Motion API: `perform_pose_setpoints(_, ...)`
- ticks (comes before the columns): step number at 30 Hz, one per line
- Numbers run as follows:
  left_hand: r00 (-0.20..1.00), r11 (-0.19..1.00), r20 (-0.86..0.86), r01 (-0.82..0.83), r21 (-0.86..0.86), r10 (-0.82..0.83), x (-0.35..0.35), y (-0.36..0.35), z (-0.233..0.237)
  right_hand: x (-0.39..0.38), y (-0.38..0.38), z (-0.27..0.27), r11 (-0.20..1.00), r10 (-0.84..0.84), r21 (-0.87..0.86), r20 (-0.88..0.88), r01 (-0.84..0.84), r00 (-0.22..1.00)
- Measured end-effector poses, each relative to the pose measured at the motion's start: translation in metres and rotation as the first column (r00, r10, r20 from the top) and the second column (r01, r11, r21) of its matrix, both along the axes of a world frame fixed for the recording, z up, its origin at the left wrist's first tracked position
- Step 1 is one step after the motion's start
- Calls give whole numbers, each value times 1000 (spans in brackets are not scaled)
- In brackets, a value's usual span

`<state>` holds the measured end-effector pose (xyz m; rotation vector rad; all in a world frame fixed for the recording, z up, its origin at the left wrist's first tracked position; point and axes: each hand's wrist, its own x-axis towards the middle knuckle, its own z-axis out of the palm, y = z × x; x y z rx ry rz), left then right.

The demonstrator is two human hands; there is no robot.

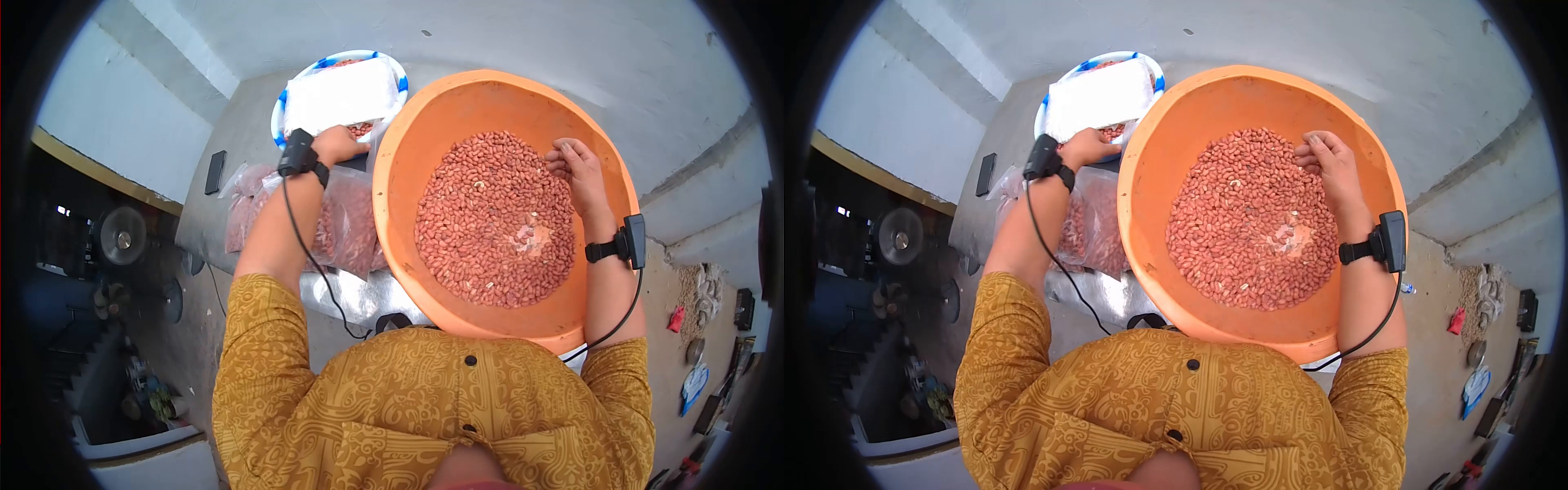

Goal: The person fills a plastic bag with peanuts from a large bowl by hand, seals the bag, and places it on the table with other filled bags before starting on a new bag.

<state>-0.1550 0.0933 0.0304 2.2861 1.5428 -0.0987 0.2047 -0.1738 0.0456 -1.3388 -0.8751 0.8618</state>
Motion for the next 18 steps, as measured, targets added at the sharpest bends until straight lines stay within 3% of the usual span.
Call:
perform_pose_setpoints(1, 988, 986, -141, 79, 149, -57, 13, -5, -10, 1, 0, 0, 1000, 8, -4, 10, -8, 1000)
perform_pose_setpoints(5, 987, 977, -146, 91, 191, -63, 36, 19, -70, 1, 0, 0, 998, 56, -11, 59, -55, 997)
perform_pose_setpoints(8, 999, 981, 50, -21, 195, 11, 39, 14, -67, -2, 0, 4, 999, 41, 32, 73, -44, 997)
perform_pose_setpoints(11, 954, 912, 300, -146, 384, 26, 38, 20, -38, -2, 1, 5, 997, 34, 73, 85, -40, 996)
perform_pose_setpoints(13, 784, 928, 579, -354, 118, 226, 47, -5, 22, -8, -1, 8, 994, 25, 104, 95, -35, 995)
perform_pose_setpoints(14, 765, 935, 625, -318, 157, 155, 52, -13, 40, -12, -1, 12, 992, 22, 124, 104, -35, 994)
perform_pose_setpoints(17, 817, 921, 557, -90, 379, -150, 86, -50, 66, -23, 0, 13, 982, 83, 159, 123, -102, 989)
perform_pose_setpoints(18, 797, 933, 560, 13, 360, -227, 100, -65, 63, -28, 0, 13, 977, 115, 166, 129, -136, 985)
